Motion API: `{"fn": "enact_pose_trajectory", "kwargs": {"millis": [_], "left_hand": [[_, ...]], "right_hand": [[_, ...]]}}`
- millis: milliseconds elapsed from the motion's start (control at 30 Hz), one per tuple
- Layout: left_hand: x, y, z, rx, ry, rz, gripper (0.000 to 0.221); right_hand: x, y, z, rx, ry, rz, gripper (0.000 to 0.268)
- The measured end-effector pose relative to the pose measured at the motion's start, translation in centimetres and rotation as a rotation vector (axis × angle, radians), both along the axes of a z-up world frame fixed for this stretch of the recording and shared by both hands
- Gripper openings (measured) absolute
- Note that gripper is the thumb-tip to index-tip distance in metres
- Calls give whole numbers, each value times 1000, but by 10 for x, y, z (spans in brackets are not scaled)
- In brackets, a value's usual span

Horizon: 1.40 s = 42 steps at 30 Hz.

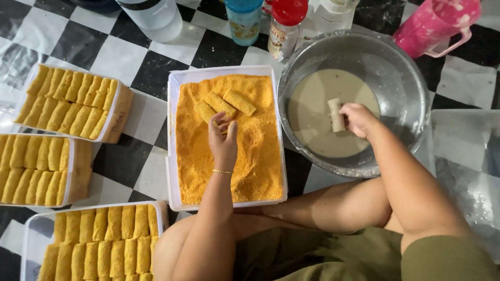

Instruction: The person is dipping rectangular food rolls into a liquid batter and then coating them in yellow breading powder before placing them in a tray.

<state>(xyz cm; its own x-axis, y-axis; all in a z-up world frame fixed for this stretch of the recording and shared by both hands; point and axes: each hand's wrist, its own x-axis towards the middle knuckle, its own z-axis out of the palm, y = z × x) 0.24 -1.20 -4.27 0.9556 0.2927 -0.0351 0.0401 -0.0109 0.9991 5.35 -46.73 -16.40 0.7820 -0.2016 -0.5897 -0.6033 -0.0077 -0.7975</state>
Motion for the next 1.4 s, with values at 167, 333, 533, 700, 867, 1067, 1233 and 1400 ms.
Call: {"fn": "enact_pose_trajectory", "kwargs": {"millis": [167, 333, 533, 700, 867, 1067, 1233, 1400], "left_hand": [[-13, -9, -3, 443, -150, -313, 36], [-15, -5, -28, 1022, 354, -526, 45], [-16, 20, -44, 1109, 674, -407, 62], [1, 27, -99, 751, 653, -396, 64], [-17, 14, -23, 295, 633, -354, 77], [-21, 1, -40, 583, 237, -484, 69], [2, 17, -34, 920, 334, -220, 71], [-4, 42, 8, 713, 777, -163, 66]], "right_hand": [[-47, 111, 209, -97, -482, 93, 35], [-34, 55, 155, -1406, -1419, 298, 29], [-30, 9, 94, -963, -26, 407, 55], [-52, 164, 277, -69, -206, 443, 51], [-44, 246, 205, -563, -539, 952, 22], [-42, 220, 213, -592, -645, 776, 15], [-76, 125, 231, -647, -505, 603, 19], [-110, 72, 215, -450, -334, 217, 14]]}}
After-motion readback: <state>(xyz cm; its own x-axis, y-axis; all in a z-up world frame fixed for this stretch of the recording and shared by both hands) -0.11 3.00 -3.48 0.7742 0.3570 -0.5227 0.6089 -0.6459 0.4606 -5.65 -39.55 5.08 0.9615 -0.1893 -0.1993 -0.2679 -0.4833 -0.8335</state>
